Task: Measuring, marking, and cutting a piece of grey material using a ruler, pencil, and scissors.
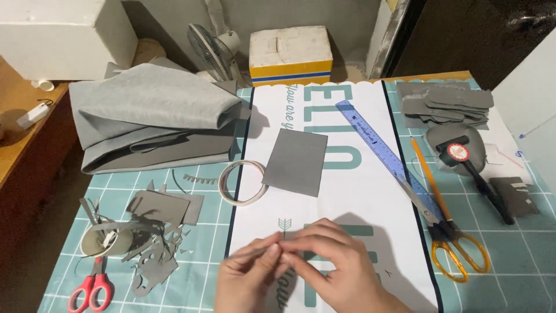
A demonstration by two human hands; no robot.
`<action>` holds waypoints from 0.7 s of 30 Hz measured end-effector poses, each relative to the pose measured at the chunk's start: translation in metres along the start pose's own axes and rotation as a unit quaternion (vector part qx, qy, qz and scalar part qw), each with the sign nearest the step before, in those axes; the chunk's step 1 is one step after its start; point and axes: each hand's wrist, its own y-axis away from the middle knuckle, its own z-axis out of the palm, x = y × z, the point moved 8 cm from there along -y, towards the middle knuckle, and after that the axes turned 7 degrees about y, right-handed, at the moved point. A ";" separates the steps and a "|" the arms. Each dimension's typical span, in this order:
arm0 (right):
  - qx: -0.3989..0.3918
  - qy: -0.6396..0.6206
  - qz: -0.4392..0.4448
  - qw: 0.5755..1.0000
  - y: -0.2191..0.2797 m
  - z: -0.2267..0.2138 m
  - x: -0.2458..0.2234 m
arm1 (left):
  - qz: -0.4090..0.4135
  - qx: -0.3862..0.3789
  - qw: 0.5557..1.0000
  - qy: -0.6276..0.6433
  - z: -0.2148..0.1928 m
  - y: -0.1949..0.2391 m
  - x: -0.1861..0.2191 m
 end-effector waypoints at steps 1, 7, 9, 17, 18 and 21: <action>-0.027 -0.022 -0.013 0.999 -0.001 0.001 -0.005 | -0.007 0.021 0.998 -0.052 -0.005 -0.001 0.008; -0.029 0.004 -0.030 0.999 0.001 -0.036 0.006 | 0.187 0.097 0.906 -0.366 -0.007 -0.002 0.131; -0.018 0.046 -0.019 0.999 0.002 -0.062 0.026 | 0.235 0.137 0.839 -0.470 -0.002 0.004 0.179; 0.000 0.209 0.461 0.862 0.050 -0.140 0.134 | 0.154 0.163 0.594 -0.773 0.018 -0.027 0.192; 0.000 0.210 0.461 0.862 0.057 -0.140 0.138 | 0.153 0.162 0.595 -0.772 0.023 -0.036 0.180; 0.031 0.201 0.430 0.880 0.073 -0.141 0.150 | 0.154 -0.038 0.580 -0.799 0.046 -0.072 0.120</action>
